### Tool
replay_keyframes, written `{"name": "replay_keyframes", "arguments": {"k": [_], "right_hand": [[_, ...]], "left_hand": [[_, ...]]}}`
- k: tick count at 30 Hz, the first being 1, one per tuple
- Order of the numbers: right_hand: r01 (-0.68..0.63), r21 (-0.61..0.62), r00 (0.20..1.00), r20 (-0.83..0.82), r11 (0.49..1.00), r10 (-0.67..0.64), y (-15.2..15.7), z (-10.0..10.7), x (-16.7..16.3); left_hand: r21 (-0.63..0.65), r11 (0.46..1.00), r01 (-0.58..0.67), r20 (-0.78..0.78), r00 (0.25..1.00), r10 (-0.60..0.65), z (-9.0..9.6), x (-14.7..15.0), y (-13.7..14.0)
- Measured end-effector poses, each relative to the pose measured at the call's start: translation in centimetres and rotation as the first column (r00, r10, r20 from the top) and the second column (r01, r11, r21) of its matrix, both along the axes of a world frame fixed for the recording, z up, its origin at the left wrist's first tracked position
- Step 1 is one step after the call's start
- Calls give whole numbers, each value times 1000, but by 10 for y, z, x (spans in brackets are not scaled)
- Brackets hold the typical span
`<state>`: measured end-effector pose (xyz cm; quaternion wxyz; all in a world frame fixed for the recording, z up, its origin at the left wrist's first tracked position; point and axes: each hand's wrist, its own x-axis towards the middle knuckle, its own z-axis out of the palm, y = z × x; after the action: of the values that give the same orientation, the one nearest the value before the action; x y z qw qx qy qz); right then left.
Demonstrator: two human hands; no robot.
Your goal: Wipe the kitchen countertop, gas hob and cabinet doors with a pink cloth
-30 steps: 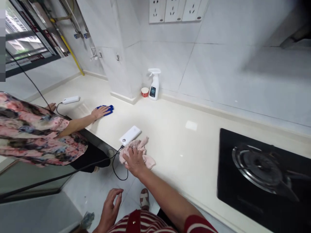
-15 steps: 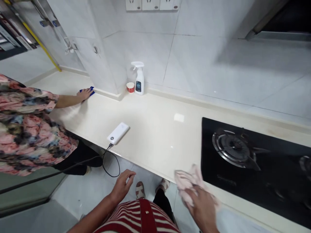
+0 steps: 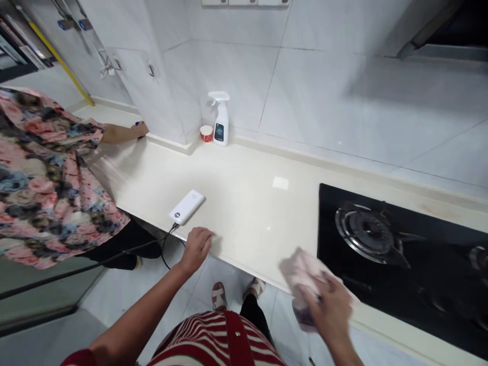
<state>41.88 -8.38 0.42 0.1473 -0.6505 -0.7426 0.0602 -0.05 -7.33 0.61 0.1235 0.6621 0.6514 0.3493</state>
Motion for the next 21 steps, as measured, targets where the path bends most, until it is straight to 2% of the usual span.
{"name": "replay_keyframes", "arguments": {"k": [3,5,8,12,18,21], "right_hand": [[-104,-106,981,151,989,119,20,4,-74],[-147,-135,964,204,980,173,26,6,-96],[-277,-137,935,189,951,299,26,5,-97],[-475,-165,860,119,864,496,25,1,-90],[-480,-217,861,70,850,504,44,15,-132],[-533,-226,833,28,815,553,48,20,-134]], "left_hand": [[16,999,-32,-86,996,33,-9,-3,24],[12,999,-39,-139,989,41,-15,-2,31],[5,999,-52,-203,978,52,-21,2,30],[0,997,-74,-252,965,72,-23,6,27],[-5,997,-83,-292,953,78,-23,8,28],[-1,996,-90,-303,949,86,-22,9,28]]}}
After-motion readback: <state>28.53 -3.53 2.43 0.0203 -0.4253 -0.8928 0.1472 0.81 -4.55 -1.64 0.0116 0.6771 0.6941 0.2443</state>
